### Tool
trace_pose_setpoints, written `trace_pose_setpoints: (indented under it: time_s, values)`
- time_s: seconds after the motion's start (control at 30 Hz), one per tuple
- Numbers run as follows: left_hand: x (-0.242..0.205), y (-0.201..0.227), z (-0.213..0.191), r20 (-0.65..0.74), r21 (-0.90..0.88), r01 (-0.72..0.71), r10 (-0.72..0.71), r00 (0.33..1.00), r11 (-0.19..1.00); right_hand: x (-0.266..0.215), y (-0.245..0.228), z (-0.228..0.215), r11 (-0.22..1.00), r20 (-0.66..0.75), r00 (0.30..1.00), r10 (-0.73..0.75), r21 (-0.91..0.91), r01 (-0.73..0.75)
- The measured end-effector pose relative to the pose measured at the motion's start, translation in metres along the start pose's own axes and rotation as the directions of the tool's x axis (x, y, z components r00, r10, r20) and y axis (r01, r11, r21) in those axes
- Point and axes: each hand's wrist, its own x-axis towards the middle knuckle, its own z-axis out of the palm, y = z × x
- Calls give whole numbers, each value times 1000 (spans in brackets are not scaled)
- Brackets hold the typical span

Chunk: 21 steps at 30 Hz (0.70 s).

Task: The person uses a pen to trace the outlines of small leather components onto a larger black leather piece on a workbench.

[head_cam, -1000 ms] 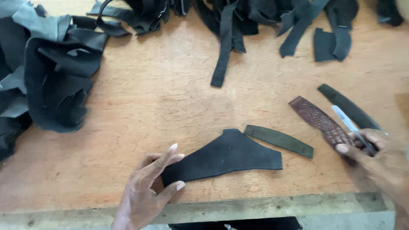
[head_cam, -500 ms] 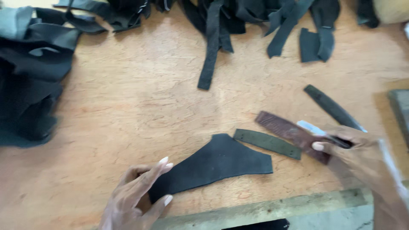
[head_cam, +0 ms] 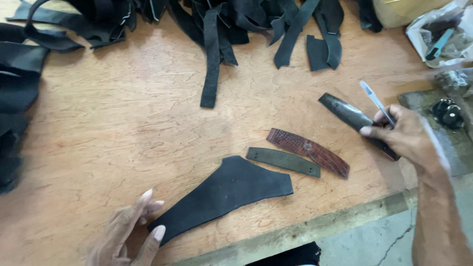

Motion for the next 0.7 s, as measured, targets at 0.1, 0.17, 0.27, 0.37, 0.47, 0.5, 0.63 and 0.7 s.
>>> trace_pose_setpoints:
  time_s: [0.1, 0.17, 0.27, 0.37, 0.47, 0.5, 0.63, 0.7]
  values:
    - [0, 13, 2, -70, -111, 41, -49, 996, 993, -4, -18, -8, 970, 54, 992, -117, 220, 102]
    - [1, 20, 1, -53, -177, 180, -192, 980, 968, -17, -37, -9, 931, 117, 969, -217, 324, 169]
    - [3, 27, -1, -60, -249, 166, -186, 981, 954, -60, -78, 26, 948, 336, 906, -257, 269, 169]
    - [3, 32, -5, -87, -212, 193, -215, 973, 958, -99, -131, 65, 997, 668, 741, 74, -44, -60]
    - [1, 38, -6, -86, -137, 206, -219, 972, 969, -106, -177, 90, 767, 508, 574, -642, 415, 489]
    - [1, 40, -6, -80, -111, 193, -202, 976, 975, -109, -184, 88, 683, 382, 567, -730, 393, 615]
    - [3, 45, -5, -19, 78, 48, -46, 999, 996, -112, -191, 65, 933, 369, 861, -351, 61, 355]
    - [6, 48, -3, 15, 103, 15, -16, 1000, 995, -115, -184, 54, 967, 426, 900, 92, -252, 20]
